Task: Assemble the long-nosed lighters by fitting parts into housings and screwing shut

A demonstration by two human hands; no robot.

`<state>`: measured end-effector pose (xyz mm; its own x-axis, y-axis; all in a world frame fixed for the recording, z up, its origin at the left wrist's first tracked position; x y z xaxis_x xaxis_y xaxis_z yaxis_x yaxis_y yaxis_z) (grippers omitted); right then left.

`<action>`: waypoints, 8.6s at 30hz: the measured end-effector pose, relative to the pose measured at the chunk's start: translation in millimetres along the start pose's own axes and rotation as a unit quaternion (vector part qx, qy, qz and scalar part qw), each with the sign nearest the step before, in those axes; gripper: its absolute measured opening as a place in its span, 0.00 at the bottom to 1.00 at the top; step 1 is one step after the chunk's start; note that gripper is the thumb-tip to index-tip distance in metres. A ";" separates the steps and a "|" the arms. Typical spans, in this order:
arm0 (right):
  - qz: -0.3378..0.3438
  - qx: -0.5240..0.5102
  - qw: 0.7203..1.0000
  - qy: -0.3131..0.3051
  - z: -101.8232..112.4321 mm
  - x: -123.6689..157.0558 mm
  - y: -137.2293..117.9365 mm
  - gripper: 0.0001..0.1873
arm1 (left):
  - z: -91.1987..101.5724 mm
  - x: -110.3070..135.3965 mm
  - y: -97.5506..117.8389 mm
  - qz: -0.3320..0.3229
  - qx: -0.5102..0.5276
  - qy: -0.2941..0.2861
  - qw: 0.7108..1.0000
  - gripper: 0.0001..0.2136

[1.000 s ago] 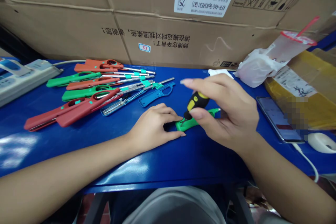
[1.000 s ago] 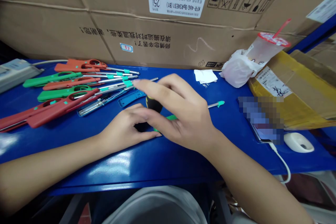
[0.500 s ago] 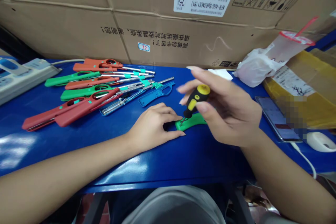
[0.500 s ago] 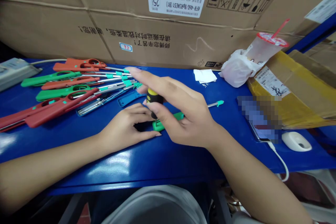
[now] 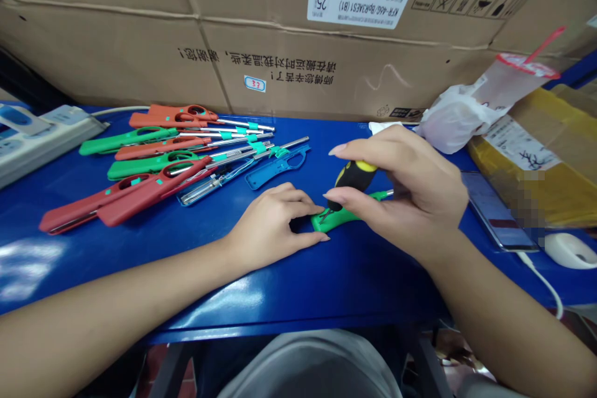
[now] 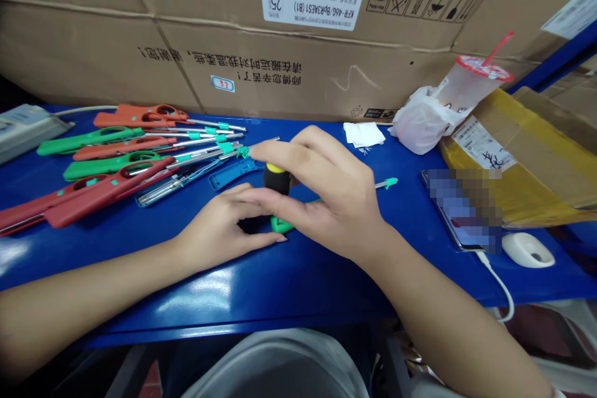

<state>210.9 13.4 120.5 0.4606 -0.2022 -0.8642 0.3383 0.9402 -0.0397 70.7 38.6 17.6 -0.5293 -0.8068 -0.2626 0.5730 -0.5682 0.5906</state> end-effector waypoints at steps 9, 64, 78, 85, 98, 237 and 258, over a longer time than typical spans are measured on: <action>-0.026 -0.037 0.999 -0.005 -2.6 2.1 2.0 0.19 | 1.7 0.5 0.8 -0.006 0.001 0.009 1.000 0.14; -0.080 -0.138 0.985 -0.071 -17.1 6.9 4.2 0.24 | -0.4 0.3 1.9 -0.005 0.002 0.005 1.000 0.10; -0.147 -0.209 0.967 0.017 -12.3 12.0 11.9 0.22 | 1.7 -0.3 -1.3 0.023 0.012 -0.013 1.000 0.12; -0.245 -0.063 0.946 0.204 47.5 31.9 76.2 0.14 | 14.0 -1.7 -5.0 0.054 -0.066 -0.063 0.994 0.17; -0.409 0.069 0.900 -0.138 10.0 102.7 162.1 0.06 | 5.7 0.9 -3.3 -0.002 -0.123 -0.089 0.988 0.16; -0.424 0.213 0.744 -0.471 -12.3 94.4 137.6 0.16 | 57.0 -11.7 -32.9 0.043 -0.242 0.009 0.969 0.11; -0.179 -0.081 0.911 -0.362 -86.8 66.2 65.9 0.10 | 128.9 -2.7 -68.3 0.283 -0.379 -0.055 0.880 0.08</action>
<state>192.4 85.8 17.1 0.7851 -0.5767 -0.2259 0.4746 0.7945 -0.3789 -47.7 100.5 76.4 -0.0585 -0.9982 0.0092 0.9946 -0.0590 -0.0850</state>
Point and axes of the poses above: each hand's wrist, its own x-axis away from the middle knuckle, its own z-axis out of the back of the hand, y = z × x, the point moved 7 cm from there along -x, towards the middle knuckle, and after that the axes turned 12 degrees about z, right-handed, at the moved point
